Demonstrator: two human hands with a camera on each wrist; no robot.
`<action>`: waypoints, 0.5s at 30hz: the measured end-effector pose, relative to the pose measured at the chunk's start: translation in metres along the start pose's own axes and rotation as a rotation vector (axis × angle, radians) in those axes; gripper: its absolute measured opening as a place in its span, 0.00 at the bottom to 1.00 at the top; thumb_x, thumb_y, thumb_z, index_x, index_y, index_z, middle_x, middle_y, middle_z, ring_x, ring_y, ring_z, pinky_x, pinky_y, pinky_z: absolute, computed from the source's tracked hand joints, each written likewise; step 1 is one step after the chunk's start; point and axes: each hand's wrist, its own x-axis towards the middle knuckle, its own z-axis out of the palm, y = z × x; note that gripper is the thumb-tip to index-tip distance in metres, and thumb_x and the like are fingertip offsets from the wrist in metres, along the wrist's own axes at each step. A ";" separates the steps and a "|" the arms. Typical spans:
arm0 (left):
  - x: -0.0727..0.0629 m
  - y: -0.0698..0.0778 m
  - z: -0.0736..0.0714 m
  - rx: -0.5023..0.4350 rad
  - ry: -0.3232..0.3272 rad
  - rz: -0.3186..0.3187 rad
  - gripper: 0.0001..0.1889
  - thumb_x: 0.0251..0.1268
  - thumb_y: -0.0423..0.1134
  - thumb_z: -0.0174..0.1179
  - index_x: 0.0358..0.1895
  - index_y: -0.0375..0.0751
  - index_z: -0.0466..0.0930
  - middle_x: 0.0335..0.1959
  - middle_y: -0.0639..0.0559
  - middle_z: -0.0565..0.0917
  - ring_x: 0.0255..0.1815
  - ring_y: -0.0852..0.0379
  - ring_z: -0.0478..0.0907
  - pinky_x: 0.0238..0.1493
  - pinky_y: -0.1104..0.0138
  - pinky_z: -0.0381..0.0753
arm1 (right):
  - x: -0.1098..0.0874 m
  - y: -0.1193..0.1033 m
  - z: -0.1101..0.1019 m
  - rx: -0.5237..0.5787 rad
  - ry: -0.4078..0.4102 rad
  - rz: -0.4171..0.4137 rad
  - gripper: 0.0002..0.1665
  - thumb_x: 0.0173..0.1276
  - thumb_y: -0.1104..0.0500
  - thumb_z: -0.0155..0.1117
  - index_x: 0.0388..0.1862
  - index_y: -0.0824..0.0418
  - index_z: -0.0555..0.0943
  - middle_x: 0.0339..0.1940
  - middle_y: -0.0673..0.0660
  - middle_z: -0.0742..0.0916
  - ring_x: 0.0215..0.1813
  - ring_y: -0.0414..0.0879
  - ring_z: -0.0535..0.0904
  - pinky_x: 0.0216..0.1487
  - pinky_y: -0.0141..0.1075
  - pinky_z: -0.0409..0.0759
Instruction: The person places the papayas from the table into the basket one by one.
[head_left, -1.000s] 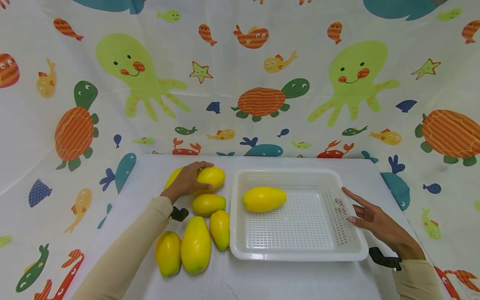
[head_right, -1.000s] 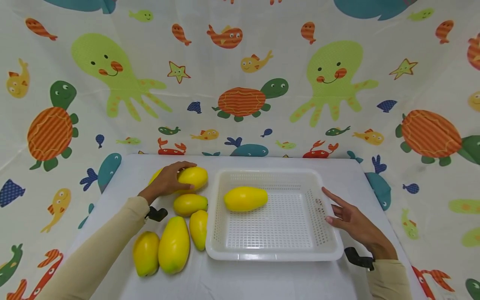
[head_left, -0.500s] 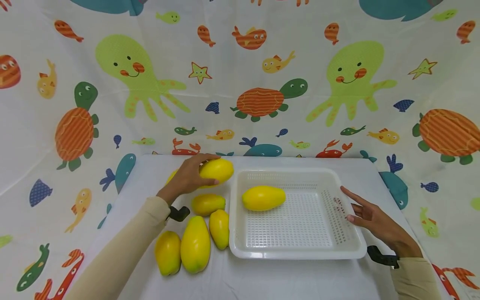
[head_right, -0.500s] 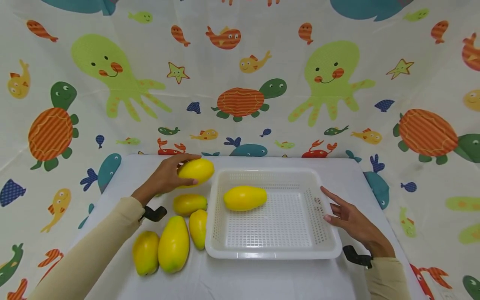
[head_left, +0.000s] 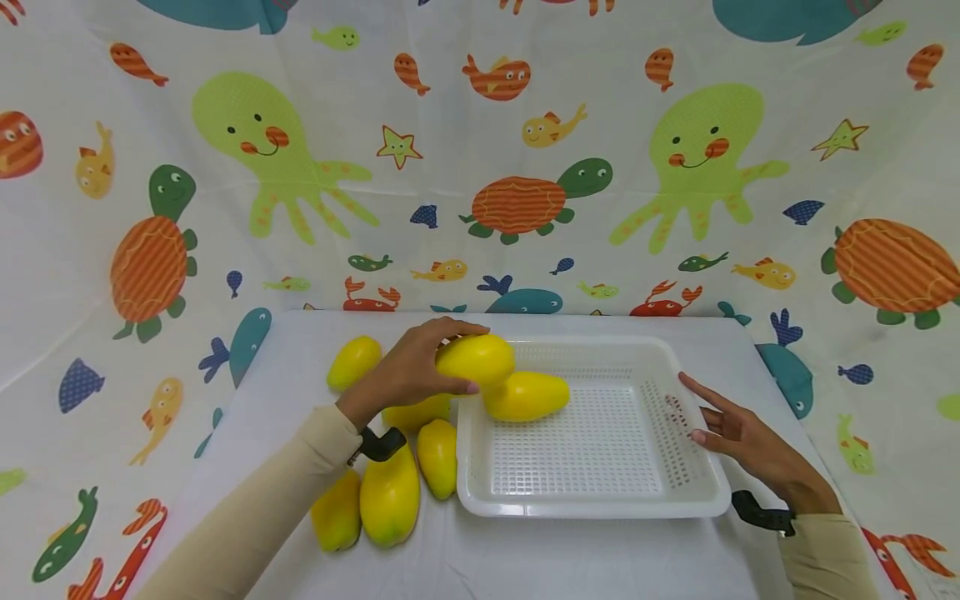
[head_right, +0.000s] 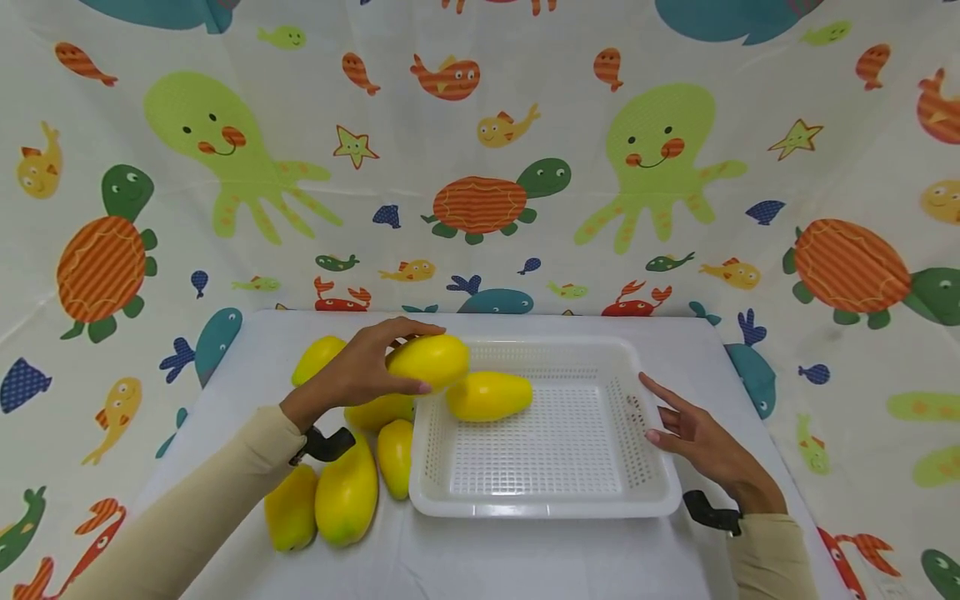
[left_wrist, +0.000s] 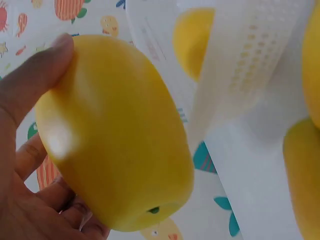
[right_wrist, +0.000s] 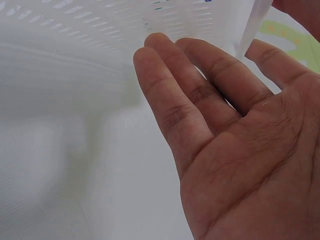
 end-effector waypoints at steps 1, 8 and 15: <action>0.001 0.003 0.003 -0.006 -0.011 0.010 0.40 0.58 0.52 0.81 0.74 0.58 0.76 0.71 0.53 0.80 0.66 0.48 0.77 0.70 0.49 0.80 | 0.000 0.000 0.000 0.001 0.000 -0.002 0.50 0.81 0.55 0.63 0.89 0.34 0.46 0.86 0.72 0.61 0.70 0.43 0.83 0.59 0.56 0.88; 0.009 0.018 0.025 -0.057 -0.083 0.046 0.40 0.55 0.54 0.82 0.73 0.59 0.77 0.69 0.57 0.81 0.66 0.53 0.77 0.70 0.55 0.80 | -0.001 -0.003 0.001 0.000 0.003 -0.002 0.51 0.80 0.55 0.64 0.89 0.34 0.47 0.86 0.72 0.62 0.69 0.45 0.84 0.60 0.58 0.88; 0.016 0.036 0.046 -0.087 -0.136 0.093 0.39 0.56 0.53 0.81 0.73 0.56 0.77 0.70 0.57 0.82 0.66 0.53 0.77 0.69 0.55 0.80 | -0.001 -0.003 0.002 0.002 0.010 0.007 0.51 0.80 0.55 0.65 0.89 0.33 0.47 0.85 0.72 0.63 0.70 0.50 0.84 0.60 0.60 0.87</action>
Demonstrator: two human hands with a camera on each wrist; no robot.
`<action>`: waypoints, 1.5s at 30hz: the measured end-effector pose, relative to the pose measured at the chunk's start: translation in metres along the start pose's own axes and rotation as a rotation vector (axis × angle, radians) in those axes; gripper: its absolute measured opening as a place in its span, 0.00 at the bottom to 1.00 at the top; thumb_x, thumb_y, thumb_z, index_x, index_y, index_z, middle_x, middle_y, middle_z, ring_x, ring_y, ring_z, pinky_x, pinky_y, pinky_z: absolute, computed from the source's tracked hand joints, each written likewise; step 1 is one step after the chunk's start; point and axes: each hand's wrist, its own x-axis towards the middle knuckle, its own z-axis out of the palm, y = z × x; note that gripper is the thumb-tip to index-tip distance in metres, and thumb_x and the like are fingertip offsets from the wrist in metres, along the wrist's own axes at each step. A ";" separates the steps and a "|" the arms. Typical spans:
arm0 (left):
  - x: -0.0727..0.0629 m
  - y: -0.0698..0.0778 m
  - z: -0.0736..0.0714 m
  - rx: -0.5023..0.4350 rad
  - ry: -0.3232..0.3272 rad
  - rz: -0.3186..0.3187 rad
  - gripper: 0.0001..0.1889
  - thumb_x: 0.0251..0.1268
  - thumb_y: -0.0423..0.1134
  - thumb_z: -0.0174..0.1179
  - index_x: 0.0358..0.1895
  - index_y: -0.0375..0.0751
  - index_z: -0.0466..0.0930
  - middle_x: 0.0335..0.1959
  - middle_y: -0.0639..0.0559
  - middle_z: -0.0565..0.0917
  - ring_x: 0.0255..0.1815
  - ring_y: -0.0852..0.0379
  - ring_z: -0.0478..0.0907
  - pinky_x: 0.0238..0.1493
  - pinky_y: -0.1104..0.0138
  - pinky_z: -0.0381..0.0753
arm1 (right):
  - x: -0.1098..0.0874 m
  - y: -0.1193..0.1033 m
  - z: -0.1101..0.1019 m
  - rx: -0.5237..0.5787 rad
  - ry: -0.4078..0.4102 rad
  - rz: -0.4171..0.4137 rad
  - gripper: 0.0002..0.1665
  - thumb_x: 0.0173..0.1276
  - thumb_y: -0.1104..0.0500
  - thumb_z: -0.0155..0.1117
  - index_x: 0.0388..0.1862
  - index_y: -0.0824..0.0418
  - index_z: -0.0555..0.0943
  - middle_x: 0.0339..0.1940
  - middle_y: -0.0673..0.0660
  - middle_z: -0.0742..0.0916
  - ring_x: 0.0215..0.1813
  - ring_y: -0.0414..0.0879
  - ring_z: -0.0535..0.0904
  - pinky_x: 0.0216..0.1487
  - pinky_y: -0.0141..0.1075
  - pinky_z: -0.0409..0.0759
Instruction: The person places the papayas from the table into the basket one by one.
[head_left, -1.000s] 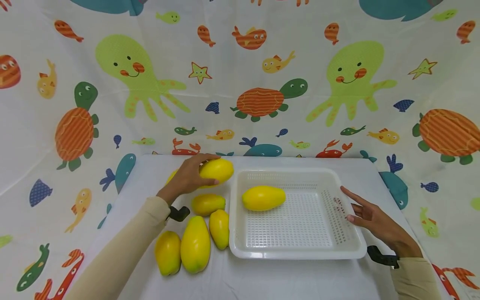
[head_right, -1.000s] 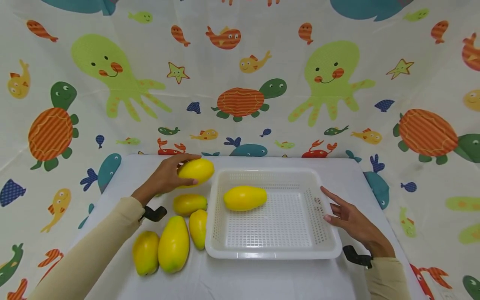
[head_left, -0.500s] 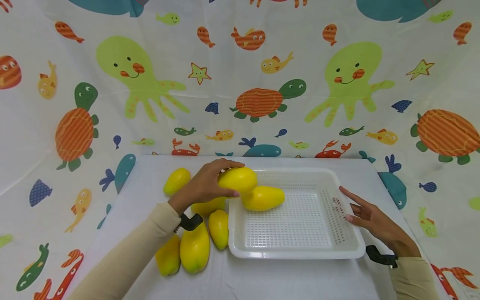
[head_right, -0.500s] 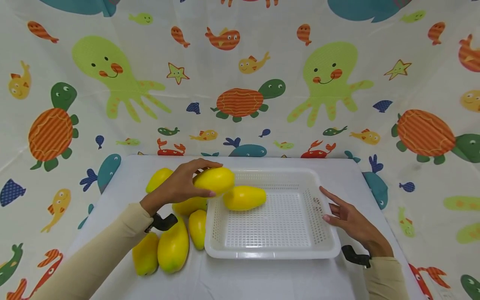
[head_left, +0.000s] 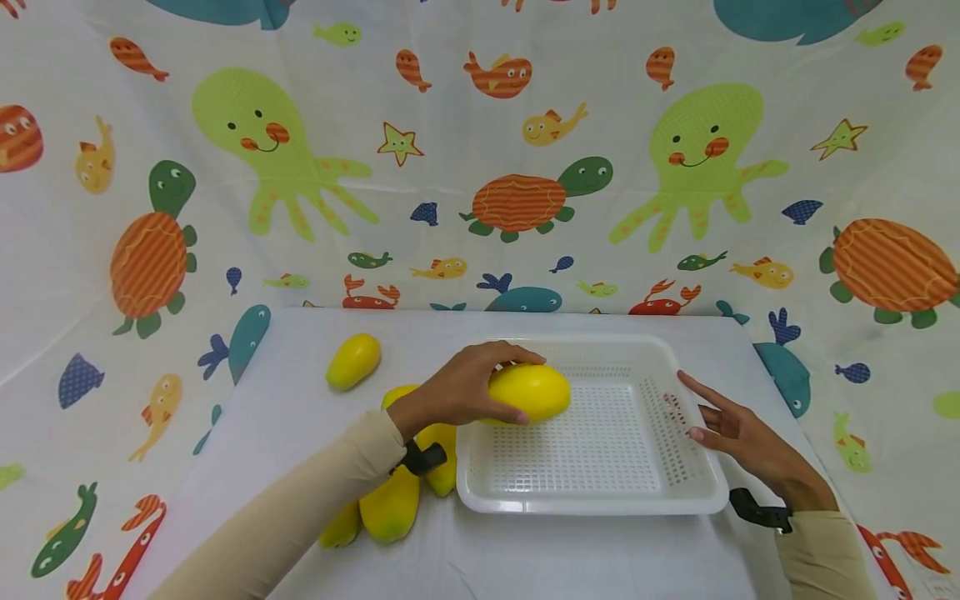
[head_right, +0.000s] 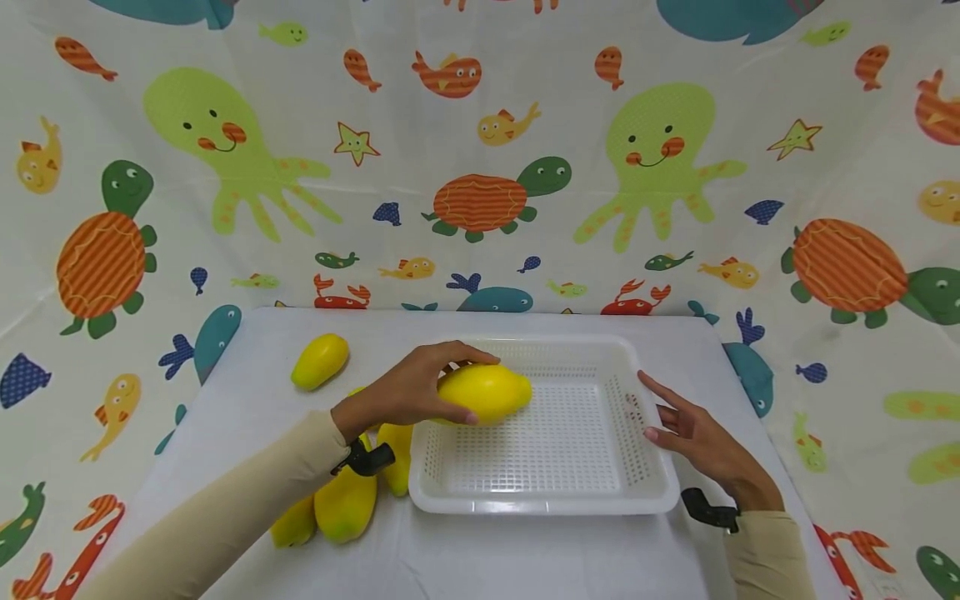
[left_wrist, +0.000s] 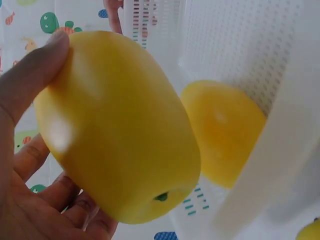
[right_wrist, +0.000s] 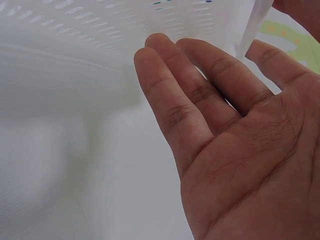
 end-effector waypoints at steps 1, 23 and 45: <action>0.002 0.001 0.003 0.002 -0.008 0.009 0.39 0.57 0.53 0.81 0.73 0.56 0.77 0.70 0.57 0.82 0.66 0.53 0.77 0.69 0.56 0.80 | 0.000 0.000 0.000 0.004 0.001 0.002 0.51 0.79 0.55 0.65 0.89 0.33 0.47 0.85 0.72 0.64 0.70 0.50 0.84 0.60 0.60 0.87; 0.018 -0.012 0.042 0.105 -0.119 -0.120 0.39 0.53 0.53 0.82 0.70 0.56 0.79 0.67 0.55 0.84 0.64 0.53 0.76 0.70 0.57 0.78 | 0.000 0.001 -0.001 0.001 -0.010 -0.008 0.51 0.80 0.55 0.64 0.89 0.33 0.46 0.86 0.71 0.64 0.71 0.50 0.83 0.60 0.59 0.87; 0.017 -0.016 0.056 0.225 -0.127 -0.158 0.38 0.49 0.53 0.85 0.67 0.53 0.82 0.58 0.52 0.80 0.57 0.55 0.75 0.64 0.60 0.80 | 0.001 0.001 0.000 0.009 -0.003 -0.016 0.52 0.80 0.57 0.64 0.89 0.33 0.46 0.85 0.73 0.64 0.68 0.51 0.85 0.58 0.60 0.88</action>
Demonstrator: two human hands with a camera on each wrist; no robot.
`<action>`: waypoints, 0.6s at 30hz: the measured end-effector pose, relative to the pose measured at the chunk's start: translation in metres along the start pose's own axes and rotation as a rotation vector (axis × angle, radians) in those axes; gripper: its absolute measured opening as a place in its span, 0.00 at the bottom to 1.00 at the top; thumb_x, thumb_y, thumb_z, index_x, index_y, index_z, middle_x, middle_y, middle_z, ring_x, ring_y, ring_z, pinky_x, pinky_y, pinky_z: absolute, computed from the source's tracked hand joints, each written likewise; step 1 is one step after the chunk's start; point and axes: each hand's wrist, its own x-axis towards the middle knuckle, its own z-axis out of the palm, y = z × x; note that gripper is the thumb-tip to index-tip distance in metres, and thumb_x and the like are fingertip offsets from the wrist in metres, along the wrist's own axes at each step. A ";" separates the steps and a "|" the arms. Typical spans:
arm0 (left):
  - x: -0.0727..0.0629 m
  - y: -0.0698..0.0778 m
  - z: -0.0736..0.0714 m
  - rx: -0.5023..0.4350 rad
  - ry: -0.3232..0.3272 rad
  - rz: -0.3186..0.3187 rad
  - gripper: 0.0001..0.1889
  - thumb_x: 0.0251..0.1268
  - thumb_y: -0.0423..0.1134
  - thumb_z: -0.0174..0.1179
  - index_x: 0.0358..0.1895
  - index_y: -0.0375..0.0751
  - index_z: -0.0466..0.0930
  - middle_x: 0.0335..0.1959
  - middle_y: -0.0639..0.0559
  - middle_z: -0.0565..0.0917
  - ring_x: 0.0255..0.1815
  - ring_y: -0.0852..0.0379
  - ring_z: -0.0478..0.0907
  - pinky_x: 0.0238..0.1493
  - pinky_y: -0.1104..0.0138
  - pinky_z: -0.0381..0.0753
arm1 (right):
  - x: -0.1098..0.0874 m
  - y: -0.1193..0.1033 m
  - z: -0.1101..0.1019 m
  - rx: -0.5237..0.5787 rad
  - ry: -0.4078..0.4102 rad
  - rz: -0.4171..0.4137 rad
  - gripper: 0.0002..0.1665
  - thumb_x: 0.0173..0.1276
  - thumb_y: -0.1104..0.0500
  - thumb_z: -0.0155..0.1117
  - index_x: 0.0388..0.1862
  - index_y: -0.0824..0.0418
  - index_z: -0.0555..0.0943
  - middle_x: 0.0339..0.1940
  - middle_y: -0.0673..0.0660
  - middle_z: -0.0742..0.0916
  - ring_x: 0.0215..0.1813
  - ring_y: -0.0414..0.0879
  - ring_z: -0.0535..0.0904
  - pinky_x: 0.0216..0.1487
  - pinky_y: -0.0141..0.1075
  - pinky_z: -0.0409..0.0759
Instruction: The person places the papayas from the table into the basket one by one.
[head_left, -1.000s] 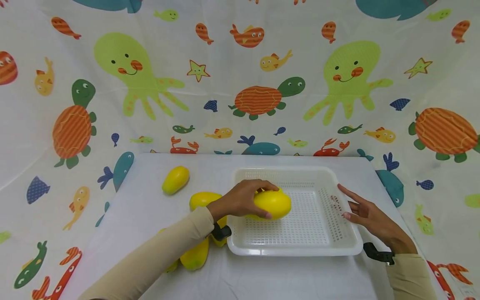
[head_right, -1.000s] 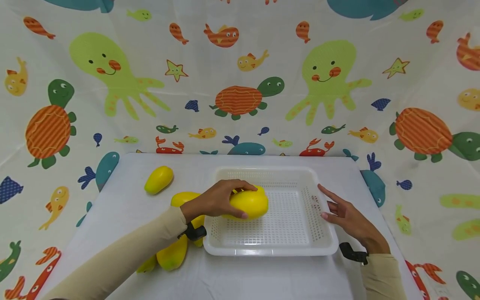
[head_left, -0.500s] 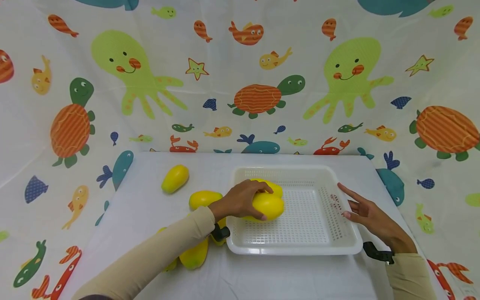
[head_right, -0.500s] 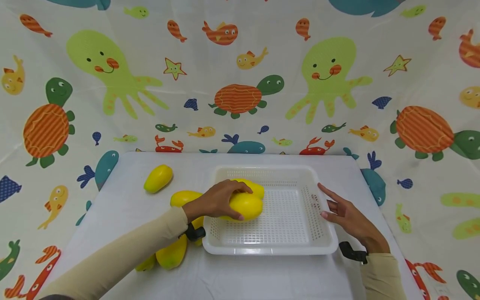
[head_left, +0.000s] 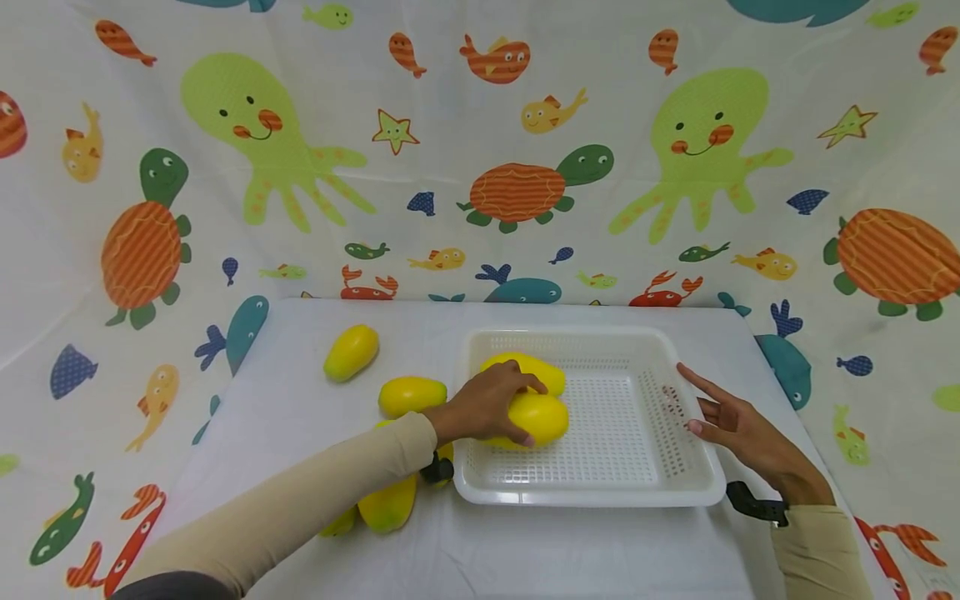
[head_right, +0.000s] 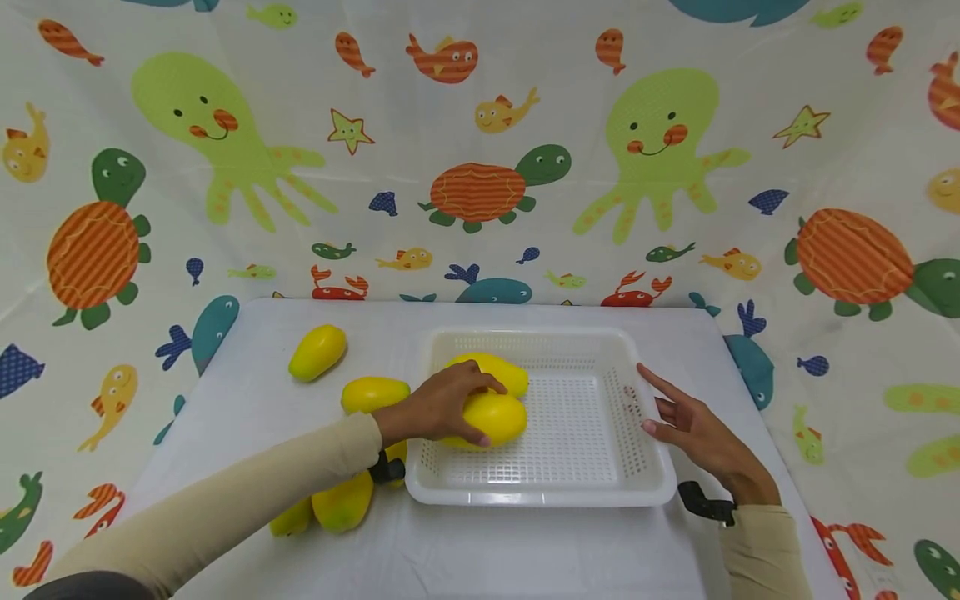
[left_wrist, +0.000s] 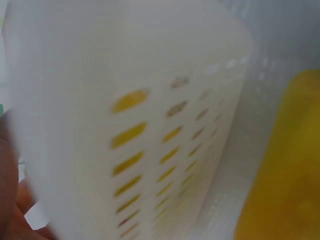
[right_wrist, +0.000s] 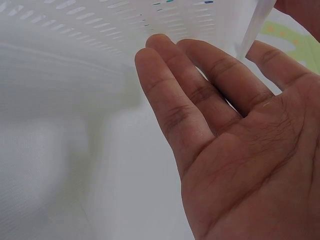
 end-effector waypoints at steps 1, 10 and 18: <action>0.000 0.000 0.002 0.007 0.001 0.000 0.38 0.49 0.53 0.85 0.67 0.54 0.82 0.58 0.52 0.80 0.56 0.56 0.75 0.64 0.61 0.80 | 0.000 0.000 0.000 -0.001 -0.001 -0.002 0.52 0.80 0.57 0.64 0.89 0.33 0.46 0.85 0.73 0.64 0.68 0.50 0.86 0.58 0.60 0.88; -0.001 -0.001 0.013 0.102 0.037 0.040 0.40 0.49 0.58 0.84 0.68 0.55 0.82 0.54 0.53 0.78 0.51 0.57 0.72 0.55 0.66 0.78 | 0.000 0.001 -0.001 0.008 0.000 -0.002 0.51 0.80 0.57 0.65 0.89 0.34 0.47 0.84 0.71 0.67 0.66 0.45 0.87 0.56 0.56 0.90; 0.000 -0.002 0.021 0.192 0.068 0.075 0.40 0.50 0.60 0.83 0.69 0.56 0.82 0.48 0.53 0.75 0.49 0.58 0.70 0.45 0.70 0.74 | 0.000 -0.001 0.000 -0.005 0.006 0.001 0.52 0.80 0.57 0.65 0.89 0.34 0.47 0.85 0.73 0.64 0.69 0.54 0.85 0.57 0.59 0.88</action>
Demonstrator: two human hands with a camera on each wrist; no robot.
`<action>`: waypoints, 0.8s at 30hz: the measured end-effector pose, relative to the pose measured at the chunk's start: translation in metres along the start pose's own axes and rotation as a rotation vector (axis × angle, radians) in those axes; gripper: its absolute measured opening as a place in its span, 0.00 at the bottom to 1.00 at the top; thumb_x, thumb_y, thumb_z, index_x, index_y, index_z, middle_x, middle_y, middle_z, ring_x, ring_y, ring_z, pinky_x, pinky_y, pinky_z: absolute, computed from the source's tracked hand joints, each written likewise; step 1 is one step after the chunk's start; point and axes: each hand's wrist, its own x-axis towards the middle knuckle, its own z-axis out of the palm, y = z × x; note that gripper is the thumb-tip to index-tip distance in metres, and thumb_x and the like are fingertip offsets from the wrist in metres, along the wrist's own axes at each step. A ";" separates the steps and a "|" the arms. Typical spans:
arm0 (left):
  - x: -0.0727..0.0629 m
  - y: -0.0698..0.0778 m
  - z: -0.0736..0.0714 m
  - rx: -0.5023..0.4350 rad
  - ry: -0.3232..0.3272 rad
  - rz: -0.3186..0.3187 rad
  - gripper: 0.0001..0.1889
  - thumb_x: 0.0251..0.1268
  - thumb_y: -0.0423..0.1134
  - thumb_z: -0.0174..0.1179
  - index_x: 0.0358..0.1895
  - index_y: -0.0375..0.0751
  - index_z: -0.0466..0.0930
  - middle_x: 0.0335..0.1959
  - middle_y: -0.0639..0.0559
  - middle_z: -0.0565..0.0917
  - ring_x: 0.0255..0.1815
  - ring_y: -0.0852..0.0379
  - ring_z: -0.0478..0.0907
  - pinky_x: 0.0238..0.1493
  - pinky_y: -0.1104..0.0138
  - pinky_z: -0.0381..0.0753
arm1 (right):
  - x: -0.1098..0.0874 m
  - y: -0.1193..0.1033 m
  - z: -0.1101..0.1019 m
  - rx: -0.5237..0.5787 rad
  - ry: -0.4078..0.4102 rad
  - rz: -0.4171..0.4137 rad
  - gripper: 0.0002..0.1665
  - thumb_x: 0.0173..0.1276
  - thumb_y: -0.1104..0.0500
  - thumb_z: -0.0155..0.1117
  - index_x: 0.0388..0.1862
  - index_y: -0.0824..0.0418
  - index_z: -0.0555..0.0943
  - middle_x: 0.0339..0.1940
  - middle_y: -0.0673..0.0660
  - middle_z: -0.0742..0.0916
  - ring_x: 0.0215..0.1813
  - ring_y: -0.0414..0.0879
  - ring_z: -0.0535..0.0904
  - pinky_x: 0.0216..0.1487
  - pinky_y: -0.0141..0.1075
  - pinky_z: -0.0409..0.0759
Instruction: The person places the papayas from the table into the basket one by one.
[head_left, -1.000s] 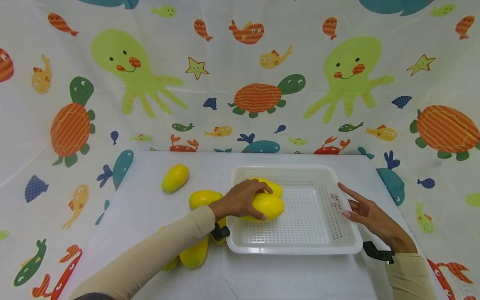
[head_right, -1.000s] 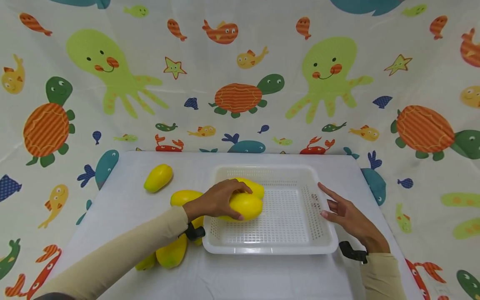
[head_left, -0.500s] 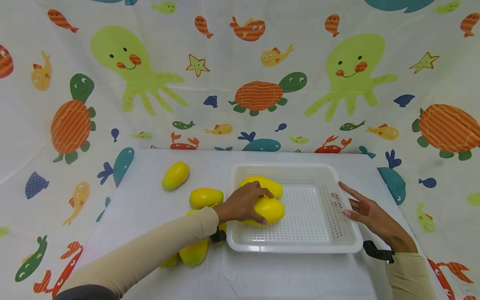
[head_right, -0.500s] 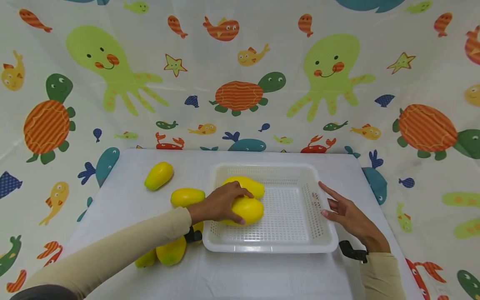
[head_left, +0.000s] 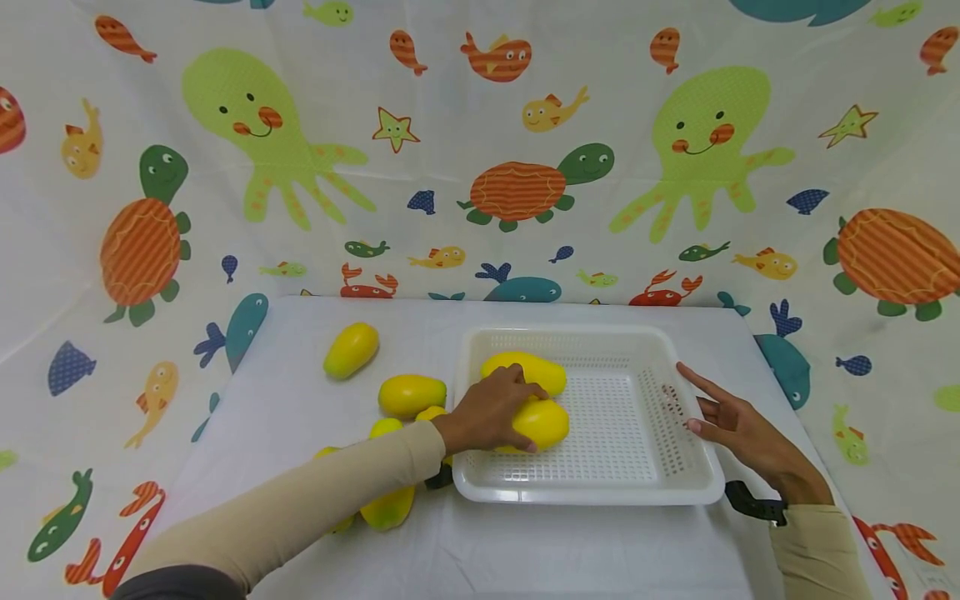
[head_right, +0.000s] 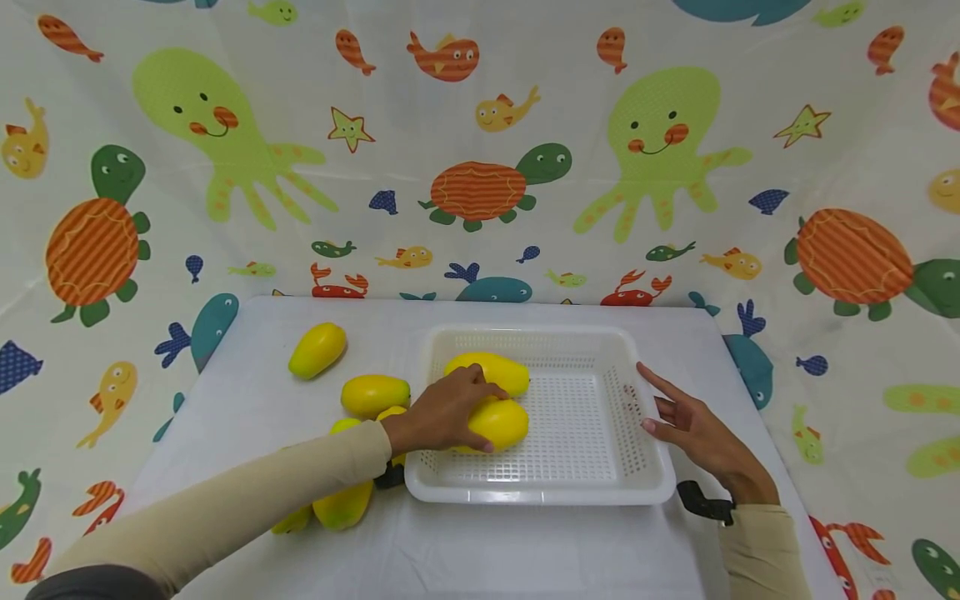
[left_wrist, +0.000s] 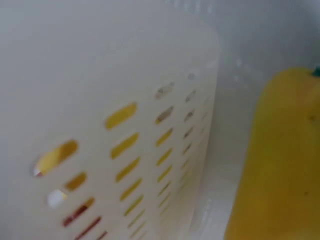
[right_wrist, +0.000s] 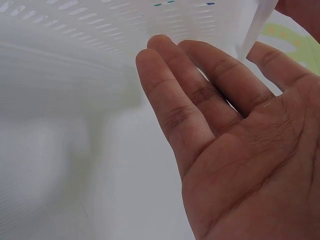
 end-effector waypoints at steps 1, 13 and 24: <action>0.000 0.000 0.000 0.010 0.002 0.002 0.40 0.50 0.60 0.83 0.69 0.56 0.82 0.48 0.53 0.74 0.49 0.58 0.69 0.44 0.70 0.73 | 0.000 0.000 0.000 0.001 0.000 0.001 0.52 0.80 0.57 0.65 0.89 0.34 0.47 0.85 0.73 0.64 0.69 0.55 0.85 0.57 0.60 0.88; -0.010 0.002 -0.016 0.008 -0.052 -0.004 0.42 0.54 0.61 0.80 0.73 0.56 0.77 0.56 0.52 0.77 0.54 0.56 0.72 0.56 0.66 0.80 | -0.002 -0.002 -0.002 0.003 -0.004 0.031 0.52 0.81 0.55 0.64 0.89 0.31 0.45 0.86 0.71 0.62 0.72 0.64 0.81 0.57 0.60 0.88; -0.030 -0.015 -0.054 -0.155 0.074 -0.070 0.37 0.57 0.58 0.79 0.70 0.53 0.81 0.58 0.47 0.78 0.56 0.53 0.72 0.58 0.58 0.82 | -0.001 -0.002 -0.001 0.005 -0.013 0.008 0.51 0.81 0.55 0.62 0.89 0.32 0.45 0.86 0.72 0.62 0.70 0.54 0.84 0.57 0.60 0.88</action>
